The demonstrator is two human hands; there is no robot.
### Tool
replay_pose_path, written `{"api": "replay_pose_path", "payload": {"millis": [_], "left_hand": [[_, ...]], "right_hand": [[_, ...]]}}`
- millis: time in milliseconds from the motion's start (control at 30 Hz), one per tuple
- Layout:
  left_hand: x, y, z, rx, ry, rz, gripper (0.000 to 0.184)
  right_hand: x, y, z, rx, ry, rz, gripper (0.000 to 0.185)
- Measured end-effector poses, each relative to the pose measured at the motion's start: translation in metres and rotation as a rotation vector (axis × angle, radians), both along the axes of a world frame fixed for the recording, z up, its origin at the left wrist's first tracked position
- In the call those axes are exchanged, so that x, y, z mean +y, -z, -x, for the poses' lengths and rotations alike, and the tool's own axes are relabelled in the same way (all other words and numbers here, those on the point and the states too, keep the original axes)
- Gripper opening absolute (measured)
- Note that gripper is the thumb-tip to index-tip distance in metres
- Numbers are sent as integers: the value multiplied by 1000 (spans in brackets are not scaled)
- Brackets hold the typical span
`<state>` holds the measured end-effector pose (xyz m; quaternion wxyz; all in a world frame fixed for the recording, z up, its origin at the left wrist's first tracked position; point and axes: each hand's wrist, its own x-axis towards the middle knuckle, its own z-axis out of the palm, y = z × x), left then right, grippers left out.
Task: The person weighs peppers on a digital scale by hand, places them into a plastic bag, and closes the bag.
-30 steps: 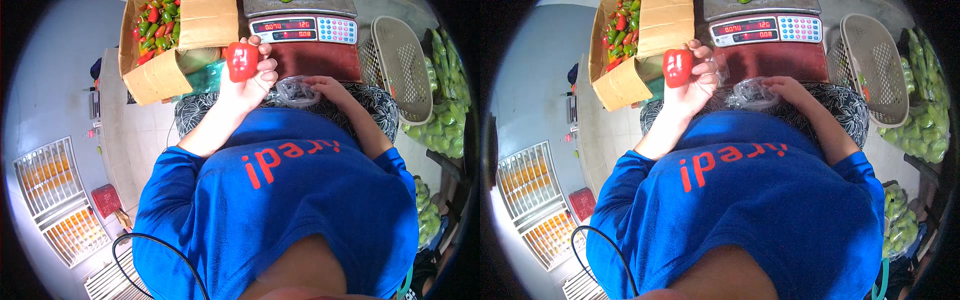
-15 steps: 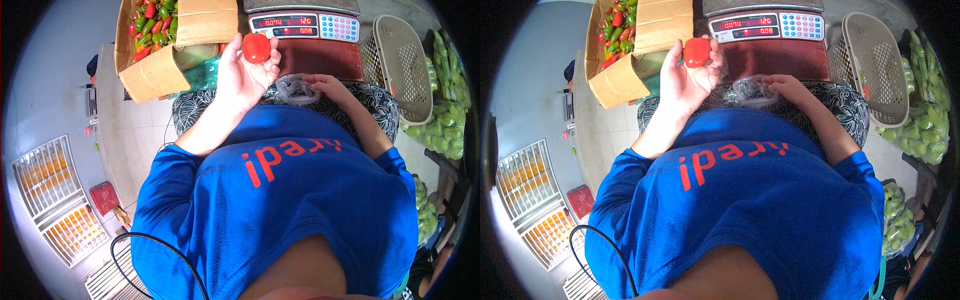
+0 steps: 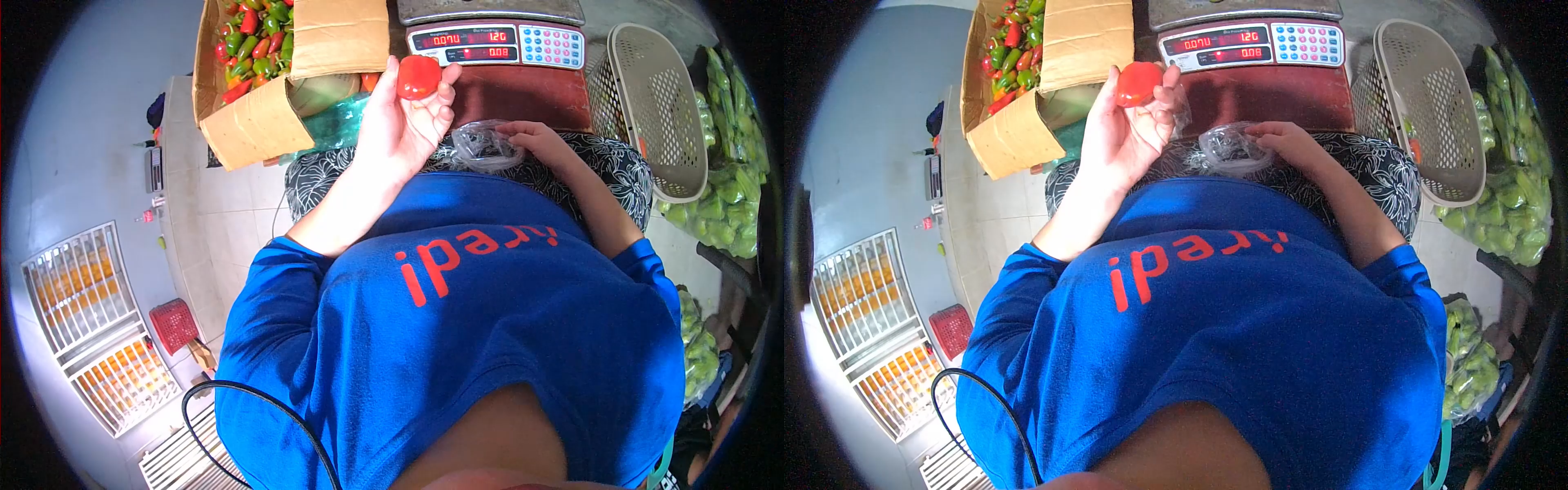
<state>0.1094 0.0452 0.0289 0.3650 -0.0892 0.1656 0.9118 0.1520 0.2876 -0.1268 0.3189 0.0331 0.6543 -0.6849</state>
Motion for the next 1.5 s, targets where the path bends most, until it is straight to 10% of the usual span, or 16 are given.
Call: {"api": "replay_pose_path", "payload": {"millis": [1500], "left_hand": [[3, -5, -9, -50, 60, -195, 44]], "right_hand": [[2, 12, 2, -5, -12, 12, 42]]}}
